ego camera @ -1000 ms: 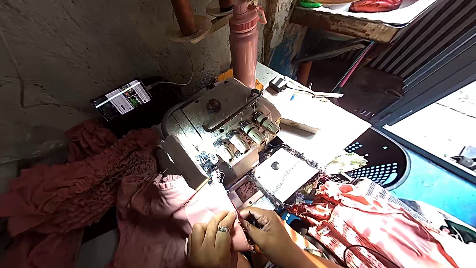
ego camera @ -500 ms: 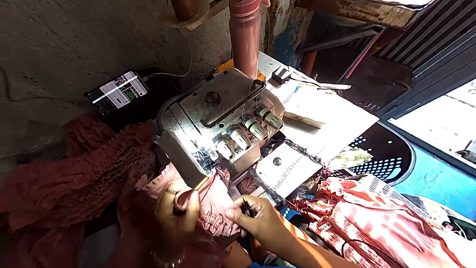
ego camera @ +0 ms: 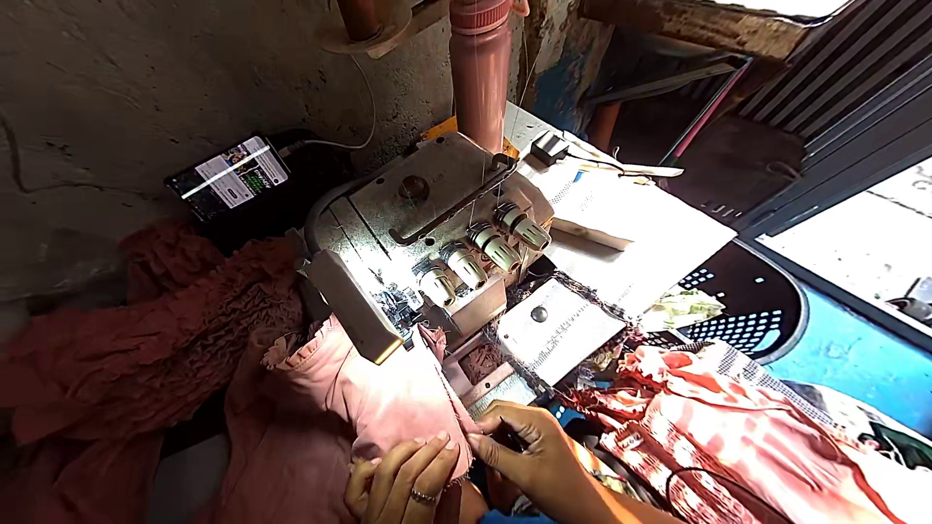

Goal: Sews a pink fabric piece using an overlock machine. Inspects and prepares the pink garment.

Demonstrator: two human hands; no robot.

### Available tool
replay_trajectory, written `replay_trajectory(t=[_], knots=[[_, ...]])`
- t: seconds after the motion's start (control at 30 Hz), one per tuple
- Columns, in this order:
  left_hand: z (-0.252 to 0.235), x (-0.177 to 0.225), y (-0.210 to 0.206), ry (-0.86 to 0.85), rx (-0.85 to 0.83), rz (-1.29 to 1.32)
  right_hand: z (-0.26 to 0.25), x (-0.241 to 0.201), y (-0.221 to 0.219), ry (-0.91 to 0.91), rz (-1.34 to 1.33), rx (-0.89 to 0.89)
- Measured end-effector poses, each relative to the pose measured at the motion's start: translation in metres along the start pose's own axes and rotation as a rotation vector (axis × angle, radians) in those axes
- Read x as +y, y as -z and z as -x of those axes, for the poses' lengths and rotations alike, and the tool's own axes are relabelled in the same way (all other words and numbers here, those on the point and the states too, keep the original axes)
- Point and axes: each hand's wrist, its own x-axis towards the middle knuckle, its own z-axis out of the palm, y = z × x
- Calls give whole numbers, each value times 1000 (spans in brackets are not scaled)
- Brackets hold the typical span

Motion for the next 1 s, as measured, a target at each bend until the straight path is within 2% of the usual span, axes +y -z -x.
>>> replay_trajectory(t=[0.33, 0.47, 0.57, 0.63, 0.67, 0.7, 0.73, 0.77, 0.8, 0.83, 0.87, 0.9, 0.93, 1.0], knots=[[-1, 12, -10, 26, -1, -83, 1, 8, 4, 125, 64, -19], [2, 13, -11, 9, -14, -146, -3, 6, 8, 100, 52, -70], [5, 18, -8, 9, -46, -153, -10, 1, 9, 10, 75, -79], [17, 30, -6, 72, -126, 49, -12, -2, 10, -26, 98, -77], [27, 38, -9, 144, -204, 229, -13, -4, 11, -31, 112, -72], [38, 46, -13, 279, -309, 479, -13, -5, 11, -28, 127, -67], [44, 50, -18, 483, -398, 779, -13, -6, 11, -18, 139, -66], [47, 50, -22, 717, -415, 1112, -13, -7, 11, 2, 142, -65], [42, 47, -26, 930, -334, 1436, -12, -7, 10, 26, 140, -64], [30, 44, -25, 1043, -213, 1630, -11, -7, 10, 52, 135, -60], [15, 44, -22, 1095, -34, 1628, -10, -7, 10, 78, 131, -46], [1, 48, -21, 1063, 144, 1459, -9, -7, 10, 99, 131, -34], [-8, 49, -21, 934, 227, 1204, -9, -8, 10, 117, 135, -27], [-15, 42, -21, 656, 183, 740, -12, -8, 9, 140, 147, -19]])
